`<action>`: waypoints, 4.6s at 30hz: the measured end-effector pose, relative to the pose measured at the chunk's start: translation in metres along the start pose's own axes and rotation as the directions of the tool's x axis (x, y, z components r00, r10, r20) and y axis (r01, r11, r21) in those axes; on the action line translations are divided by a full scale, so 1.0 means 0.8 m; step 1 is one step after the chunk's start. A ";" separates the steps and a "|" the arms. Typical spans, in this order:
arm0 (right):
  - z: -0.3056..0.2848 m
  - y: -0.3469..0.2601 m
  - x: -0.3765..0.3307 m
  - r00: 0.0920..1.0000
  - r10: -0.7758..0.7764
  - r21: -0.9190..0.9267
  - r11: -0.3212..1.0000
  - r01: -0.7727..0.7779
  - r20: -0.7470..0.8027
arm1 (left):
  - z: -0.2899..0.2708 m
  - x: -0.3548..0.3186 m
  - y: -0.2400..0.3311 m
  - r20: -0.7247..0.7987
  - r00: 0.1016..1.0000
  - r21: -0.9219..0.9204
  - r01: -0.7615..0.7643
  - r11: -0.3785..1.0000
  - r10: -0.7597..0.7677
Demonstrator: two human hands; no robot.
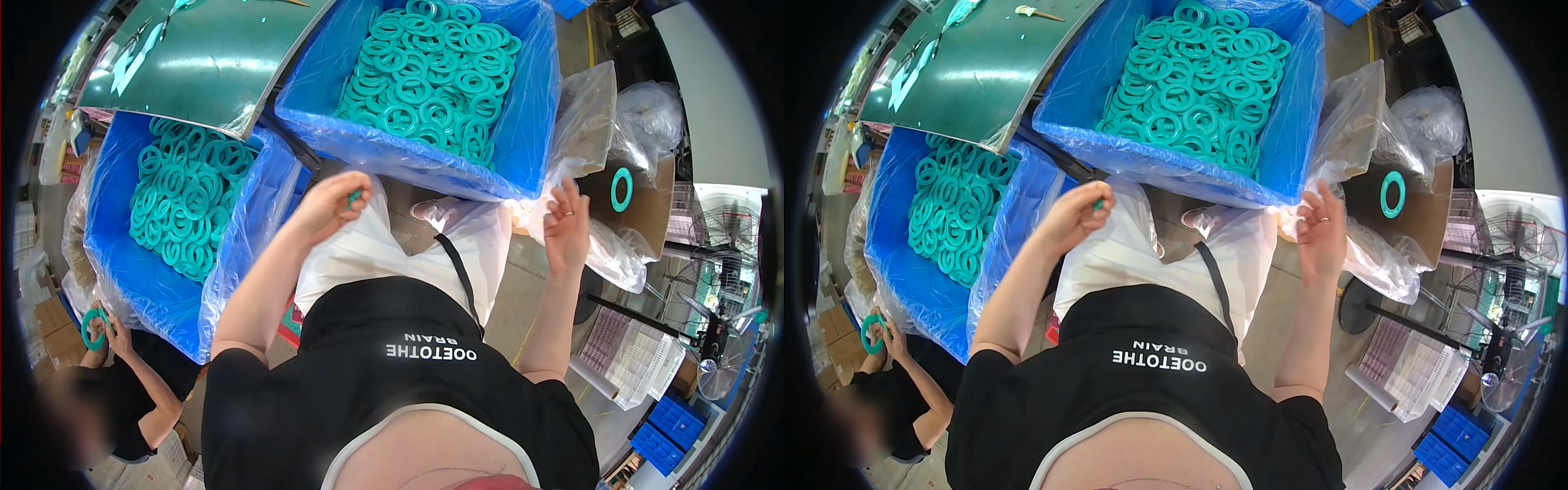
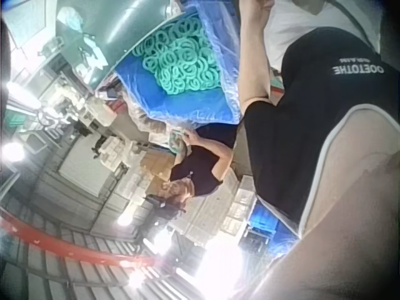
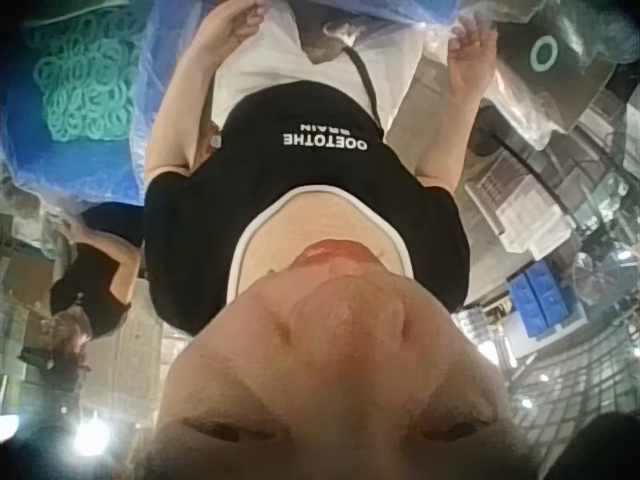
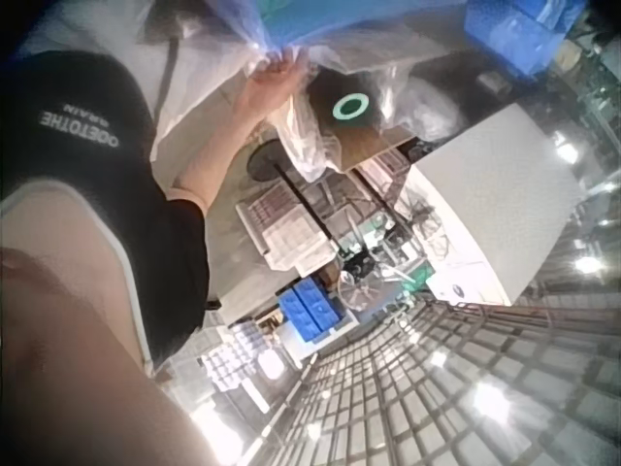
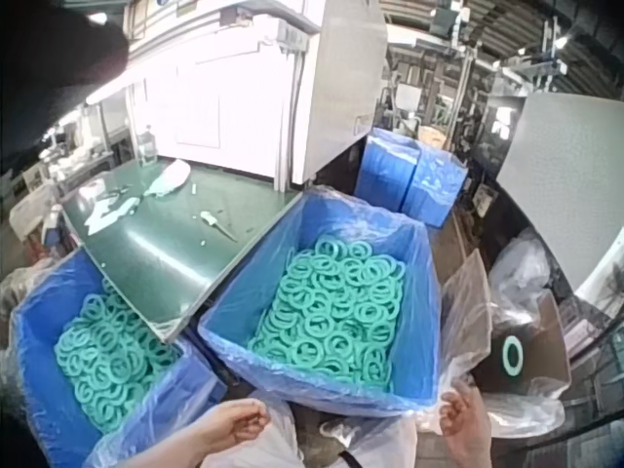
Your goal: Sorting and inspecting green plastic manufacturing rings into bins.
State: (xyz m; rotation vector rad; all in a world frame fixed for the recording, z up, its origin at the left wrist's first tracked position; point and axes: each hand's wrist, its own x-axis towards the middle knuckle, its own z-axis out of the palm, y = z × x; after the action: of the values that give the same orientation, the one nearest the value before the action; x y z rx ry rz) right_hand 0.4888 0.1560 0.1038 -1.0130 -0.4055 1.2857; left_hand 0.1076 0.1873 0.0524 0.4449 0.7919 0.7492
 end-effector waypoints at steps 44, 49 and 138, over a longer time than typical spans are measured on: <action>0.089 0.170 0.647 0.890 -0.272 -0.842 -0.505 0.191 0.365 | -0.147 0.186 0.306 0.143 0.631 0.963 0.088 -0.253 0.762; -0.015 0.264 0.676 0.872 -0.106 -0.608 -0.757 0.242 0.478 | -0.153 0.195 0.303 0.127 0.648 0.964 0.098 -0.248 0.751; 0.038 0.089 -0.123 0.999 0.001 -0.492 0.870 0.023 0.048 | 0.081 -0.029 -0.078 0.294 0.728 0.874 -0.468 0.135 0.620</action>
State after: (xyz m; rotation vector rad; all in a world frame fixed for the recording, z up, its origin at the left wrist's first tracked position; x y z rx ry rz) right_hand 0.3951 0.0739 0.0895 -1.4061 -0.8046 1.2220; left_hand 0.1735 0.1231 0.0661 1.8727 1.1774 0.9716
